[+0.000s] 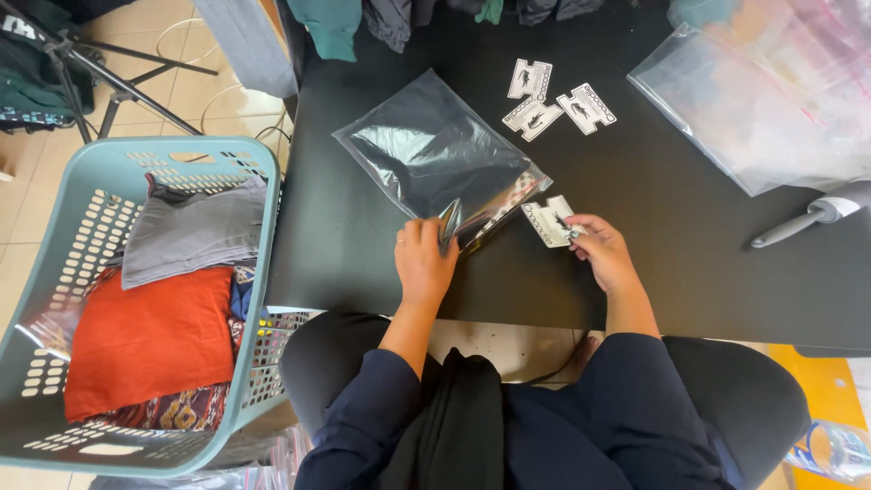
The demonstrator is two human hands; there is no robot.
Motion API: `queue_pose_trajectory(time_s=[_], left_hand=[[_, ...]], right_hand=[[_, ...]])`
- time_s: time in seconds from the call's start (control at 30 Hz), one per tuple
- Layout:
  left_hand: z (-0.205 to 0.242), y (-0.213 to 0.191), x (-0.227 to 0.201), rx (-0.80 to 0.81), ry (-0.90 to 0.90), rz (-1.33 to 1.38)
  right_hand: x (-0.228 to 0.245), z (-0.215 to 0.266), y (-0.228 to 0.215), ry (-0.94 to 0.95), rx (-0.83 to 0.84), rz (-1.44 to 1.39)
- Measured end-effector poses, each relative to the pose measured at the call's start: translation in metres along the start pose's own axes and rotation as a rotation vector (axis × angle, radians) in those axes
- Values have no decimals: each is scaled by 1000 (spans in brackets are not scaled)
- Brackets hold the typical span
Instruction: Preparing clothes by lint rolling and packaging them.
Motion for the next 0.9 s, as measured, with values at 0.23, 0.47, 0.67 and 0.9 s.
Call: queue_pose_trajectory(time_s=[0.23,0.47,0.67,0.9], left_hand=[[10,4,-6,-83,68,155],[8,-9,-10,-134,56,233],[5,-11,-11,-171,77,208],[6,-2,-10,-149,82,228]], right_hand=[[23,45,91,144,498,114],[21,2,135,113,331,240],[9,-34,148,-76,-123,59],[-26,-46,185,168,64,398]])
Point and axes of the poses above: each hand's wrist, its own z-axis away from the middle knuckle, its own y-axis out of the palm, x = y × z, the point moved 8 cm from there along -z, towards the middle knuckle
